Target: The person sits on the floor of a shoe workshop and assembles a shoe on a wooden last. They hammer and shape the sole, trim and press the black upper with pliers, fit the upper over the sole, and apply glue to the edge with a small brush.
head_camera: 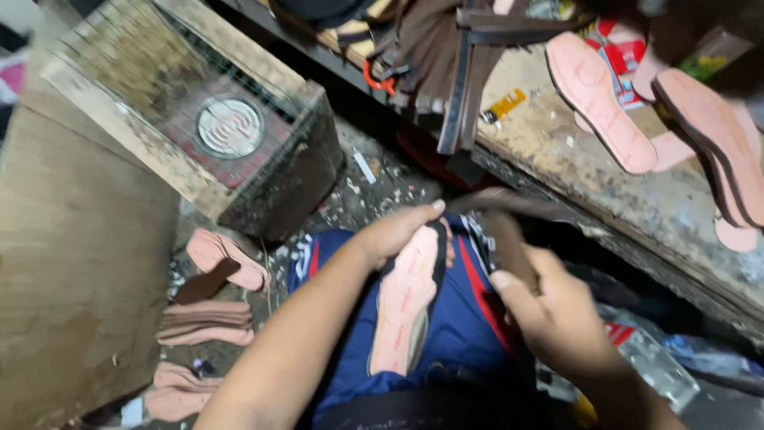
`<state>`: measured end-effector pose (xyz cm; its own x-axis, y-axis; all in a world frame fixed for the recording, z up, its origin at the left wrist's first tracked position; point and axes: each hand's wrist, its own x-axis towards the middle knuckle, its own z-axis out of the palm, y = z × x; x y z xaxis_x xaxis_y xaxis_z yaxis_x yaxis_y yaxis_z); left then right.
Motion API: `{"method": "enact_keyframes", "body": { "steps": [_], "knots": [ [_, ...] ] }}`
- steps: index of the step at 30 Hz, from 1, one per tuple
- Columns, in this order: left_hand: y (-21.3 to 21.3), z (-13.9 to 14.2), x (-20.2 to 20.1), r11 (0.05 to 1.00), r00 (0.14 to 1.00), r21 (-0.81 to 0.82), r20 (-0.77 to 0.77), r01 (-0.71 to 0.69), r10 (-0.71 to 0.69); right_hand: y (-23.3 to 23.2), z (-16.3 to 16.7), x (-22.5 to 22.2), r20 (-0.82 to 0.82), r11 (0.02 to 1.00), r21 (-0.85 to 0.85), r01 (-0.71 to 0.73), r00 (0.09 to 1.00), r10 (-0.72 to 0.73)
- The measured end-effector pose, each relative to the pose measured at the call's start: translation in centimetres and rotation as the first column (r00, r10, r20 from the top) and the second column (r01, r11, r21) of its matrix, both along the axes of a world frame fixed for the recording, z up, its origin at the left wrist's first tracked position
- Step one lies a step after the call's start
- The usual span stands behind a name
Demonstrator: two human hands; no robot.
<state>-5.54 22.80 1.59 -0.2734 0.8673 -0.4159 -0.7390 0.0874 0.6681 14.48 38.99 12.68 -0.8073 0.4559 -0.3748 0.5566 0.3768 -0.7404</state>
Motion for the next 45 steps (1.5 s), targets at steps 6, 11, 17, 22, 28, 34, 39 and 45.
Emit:
{"method": "enact_keyframes", "body": {
  "steps": [6,11,17,22,28,34,39,45],
  "knots": [
    [-0.7,-0.8,-0.4,0.997,0.998,-0.074,-0.069,0.003,-0.008,0.1,-7.3,5.2,-0.134,0.996,0.069,-0.057,0.989,0.066],
    [-0.7,-1.7,-0.6,0.999,0.994,-0.031,-0.109,-0.016,0.013,-1.7,-8.0,4.1,-0.246,0.937,0.243,-0.25,0.919,0.309],
    [-2.1,0.9,1.8,0.995,0.894,-0.071,-0.446,-0.076,0.036,-0.6,-4.3,2.7,0.181,0.978,0.132,-0.158,0.974,0.133],
    [-8.1,9.0,5.8,0.992,0.79,0.039,-0.601,-0.124,0.122,1.7,-2.6,6.2,-0.303,0.983,-0.183,0.017,0.95,-0.073],
    [-13.2,18.7,7.3,0.962,0.605,0.077,-0.764,-0.261,0.225,-4.9,0.6,5.3,-0.734,0.935,-0.345,-0.079,0.644,-0.216],
    [-16.2,19.9,8.3,0.939,0.635,0.112,-0.71,-0.325,0.305,-9.3,5.9,1.3,-0.815,0.835,0.083,-0.544,0.445,0.371],
    [-19.6,18.9,8.8,0.876,0.552,0.127,-0.732,-0.466,0.4,-11.0,2.7,1.9,-0.695,0.887,-0.404,-0.226,0.706,-0.137],
    [-21.5,18.1,10.1,0.83,0.501,0.159,-0.731,-0.535,0.463,-13.3,-1.6,0.9,-0.212,0.968,-0.116,-0.221,0.958,0.193]
  ]
}}
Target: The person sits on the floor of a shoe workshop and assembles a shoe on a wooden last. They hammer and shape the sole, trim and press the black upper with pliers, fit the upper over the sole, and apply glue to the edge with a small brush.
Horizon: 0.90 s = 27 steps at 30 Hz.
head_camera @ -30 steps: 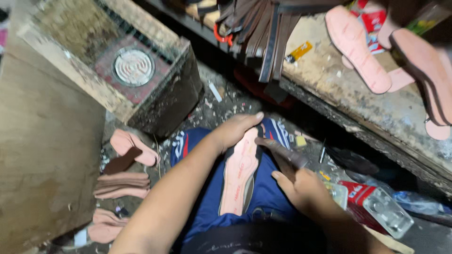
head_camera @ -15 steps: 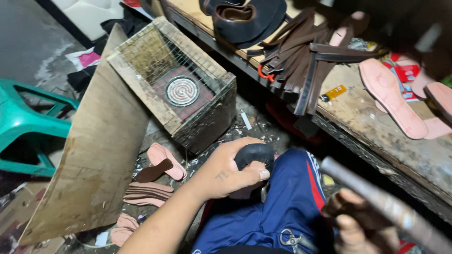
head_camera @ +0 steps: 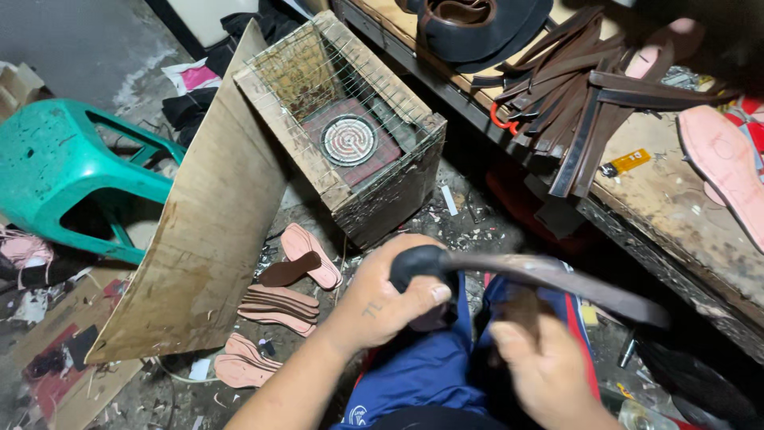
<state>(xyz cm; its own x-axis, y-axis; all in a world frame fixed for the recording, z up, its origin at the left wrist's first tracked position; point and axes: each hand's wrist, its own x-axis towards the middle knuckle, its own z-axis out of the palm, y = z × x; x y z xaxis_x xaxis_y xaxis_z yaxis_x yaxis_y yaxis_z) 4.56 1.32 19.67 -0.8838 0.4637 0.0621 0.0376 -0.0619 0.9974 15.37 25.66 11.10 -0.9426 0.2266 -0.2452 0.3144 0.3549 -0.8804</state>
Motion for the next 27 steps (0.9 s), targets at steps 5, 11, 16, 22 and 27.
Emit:
{"method": "enact_keyframes", "body": {
  "steps": [5,11,16,22,27],
  "knots": [
    [-1.1,-0.1,0.6,0.999,0.999,0.032,0.005,-0.036,0.036,-2.4,1.8,-0.6,-0.533,0.863,-0.477,-0.167,0.836,-0.133],
    [-1.1,-0.1,0.7,0.995,0.995,0.058,-0.058,-0.075,0.079,-3.0,3.2,-0.8,-0.587,0.98,-0.052,-0.191,0.8,0.125],
    [-1.1,-0.2,1.3,0.999,0.999,0.034,-0.032,-0.04,0.041,-1.4,3.0,-0.3,-0.424,0.967,-0.1,-0.232,0.89,0.169],
    [-1.2,-0.3,1.3,0.998,0.989,-0.047,-0.141,0.045,-0.052,1.0,1.1,0.3,-0.102,0.767,-0.641,-0.03,0.994,-0.046],
    [0.6,-0.3,1.0,0.994,0.963,-0.103,-0.259,0.047,-0.072,3.9,1.8,1.4,0.083,0.932,-0.33,0.148,0.988,-0.127]
  ]
}}
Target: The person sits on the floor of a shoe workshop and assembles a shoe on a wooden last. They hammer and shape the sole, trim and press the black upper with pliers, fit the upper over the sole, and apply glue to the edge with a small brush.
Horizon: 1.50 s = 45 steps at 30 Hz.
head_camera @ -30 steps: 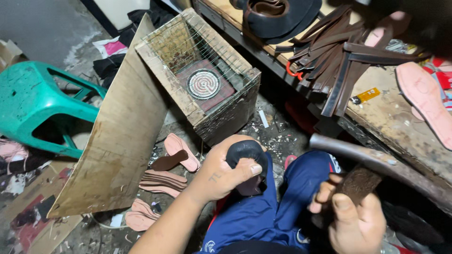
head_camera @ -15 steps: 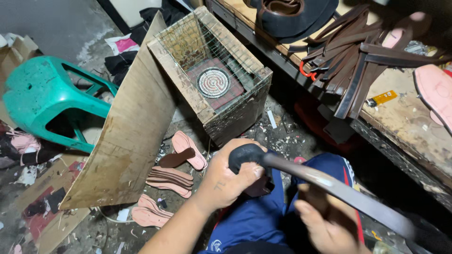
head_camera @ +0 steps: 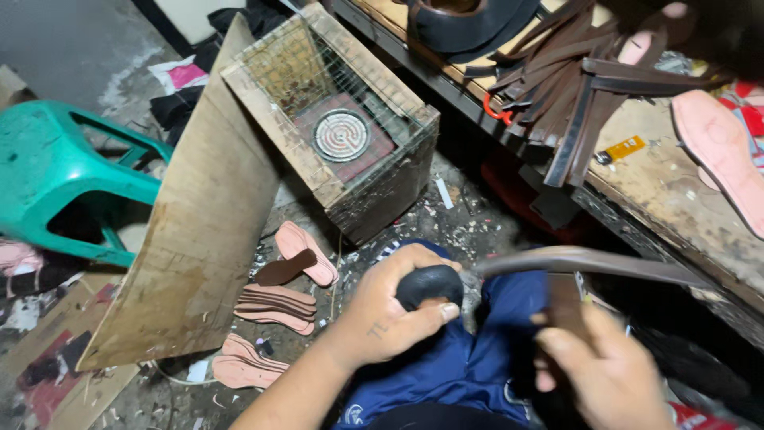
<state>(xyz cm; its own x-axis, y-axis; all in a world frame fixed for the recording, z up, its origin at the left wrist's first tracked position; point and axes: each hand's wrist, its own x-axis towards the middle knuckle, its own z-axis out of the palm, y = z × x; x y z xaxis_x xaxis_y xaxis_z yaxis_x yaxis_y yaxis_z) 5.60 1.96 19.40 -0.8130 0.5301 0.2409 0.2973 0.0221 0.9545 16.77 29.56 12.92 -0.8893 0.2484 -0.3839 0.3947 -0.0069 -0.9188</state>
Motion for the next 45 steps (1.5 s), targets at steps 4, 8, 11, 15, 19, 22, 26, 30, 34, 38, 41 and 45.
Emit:
{"method": "enact_keyframes", "body": {
  "steps": [4,8,11,15,19,22,26,30,34,38,41,45],
  "knots": [
    [3.3,-0.3,0.3,0.988,0.993,-0.154,-0.117,-0.005,-0.014,2.9,2.7,2.3,-0.473,0.955,0.297,-0.015,0.866,0.16],
    [7.0,-1.6,0.2,0.949,0.975,-0.305,-0.224,-0.077,0.007,7.3,4.6,2.9,-0.105,0.616,0.78,-0.106,0.949,0.296],
    [10.5,-3.8,-0.1,0.952,0.949,-0.304,-0.308,-0.038,-0.06,9.6,5.0,2.6,0.07,0.625,0.777,-0.074,0.997,0.031],
    [14.9,-7.3,1.0,0.903,0.932,-0.429,-0.333,-0.013,-0.144,10.4,5.9,3.2,0.075,0.684,0.729,-0.036,0.997,-0.027],
    [16.1,-9.6,1.4,0.893,0.907,-0.449,-0.386,-0.027,-0.167,9.5,6.0,4.8,-0.266,0.508,0.847,0.158,0.952,0.148],
    [16.3,-10.1,1.9,0.896,0.877,-0.441,-0.45,-0.057,-0.166,9.3,4.6,5.0,-0.172,0.485,0.875,0.017,0.945,0.278],
    [15.8,-9.6,2.1,0.886,0.884,-0.462,-0.426,-0.031,-0.191,11.6,3.2,4.9,0.059,0.579,0.799,-0.162,0.979,0.194],
    [15.2,-8.5,-0.2,0.913,0.969,-0.407,-0.213,0.032,-0.129,16.3,2.1,4.0,0.057,0.278,0.959,-0.047,0.998,-0.028],
    [12.1,-6.4,-2.0,0.982,0.942,0.008,0.28,0.19,-0.184,23.7,-1.2,1.9,-0.036,0.084,0.995,0.045,0.994,-0.107],
    [9.8,-5.5,-1.5,0.927,0.747,0.356,0.584,0.115,-0.317,29.6,-5.9,1.0,-0.094,-0.03,0.995,0.091,0.988,-0.119],
    [8.7,-6.2,-0.3,0.84,0.615,0.541,0.65,0.038,-0.447,31.0,-7.5,0.2,-0.19,0.007,0.981,0.192,0.976,-0.102],
    [8.2,-7.3,0.4,0.748,0.51,0.664,0.649,-0.017,-0.565,28.2,-6.1,0.2,-0.257,-0.016,0.966,0.257,0.966,-0.029]
  ]
}}
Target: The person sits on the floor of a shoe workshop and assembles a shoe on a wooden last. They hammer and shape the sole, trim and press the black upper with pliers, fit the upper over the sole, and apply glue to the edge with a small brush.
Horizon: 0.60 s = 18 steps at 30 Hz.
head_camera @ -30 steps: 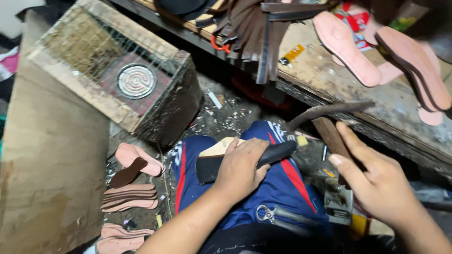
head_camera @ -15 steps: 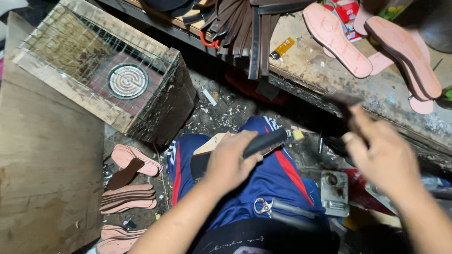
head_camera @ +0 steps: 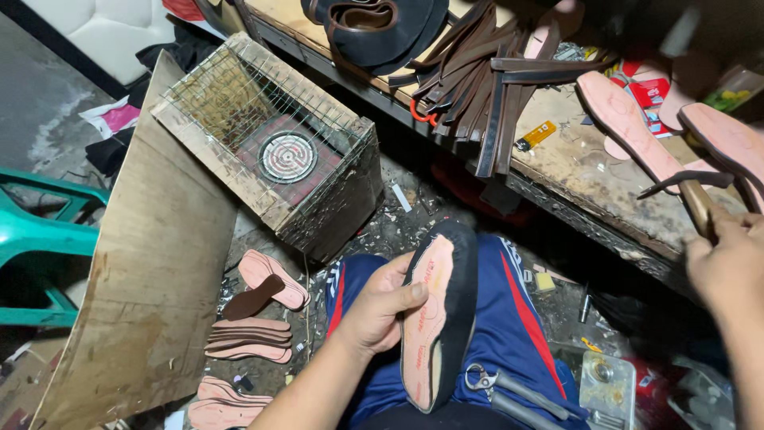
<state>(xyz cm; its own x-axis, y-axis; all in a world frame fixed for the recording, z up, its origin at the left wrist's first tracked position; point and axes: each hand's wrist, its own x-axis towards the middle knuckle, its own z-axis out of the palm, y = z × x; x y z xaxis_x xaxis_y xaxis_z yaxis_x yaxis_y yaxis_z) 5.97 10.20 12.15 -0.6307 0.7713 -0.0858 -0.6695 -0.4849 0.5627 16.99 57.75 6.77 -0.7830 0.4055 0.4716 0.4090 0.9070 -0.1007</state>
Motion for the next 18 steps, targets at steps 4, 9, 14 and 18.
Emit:
{"method": "enact_keyframes", "body": {
  "steps": [4,9,14,18],
  "knots": [
    [0.9,-0.1,-0.2,0.988,0.996,0.153,0.091,0.008,-0.022,-11.3,3.1,0.5,0.25,0.789,-0.614,0.018,0.952,0.173],
    [2.7,-0.9,0.8,0.987,0.991,0.109,0.075,-0.12,0.112,-23.7,1.5,2.3,-0.133,-0.34,-0.938,0.066,0.838,0.529],
    [1.4,-2.4,2.1,0.915,0.97,-0.326,-0.124,-0.238,0.208,-25.3,0.7,4.1,-0.04,-0.197,-0.98,0.013,0.964,0.264],
    [-0.1,-3.1,3.0,0.965,0.995,-0.255,0.064,-0.058,0.077,-26.3,2.1,4.6,-0.25,0.116,-0.919,-0.377,0.784,0.568]
  ]
}}
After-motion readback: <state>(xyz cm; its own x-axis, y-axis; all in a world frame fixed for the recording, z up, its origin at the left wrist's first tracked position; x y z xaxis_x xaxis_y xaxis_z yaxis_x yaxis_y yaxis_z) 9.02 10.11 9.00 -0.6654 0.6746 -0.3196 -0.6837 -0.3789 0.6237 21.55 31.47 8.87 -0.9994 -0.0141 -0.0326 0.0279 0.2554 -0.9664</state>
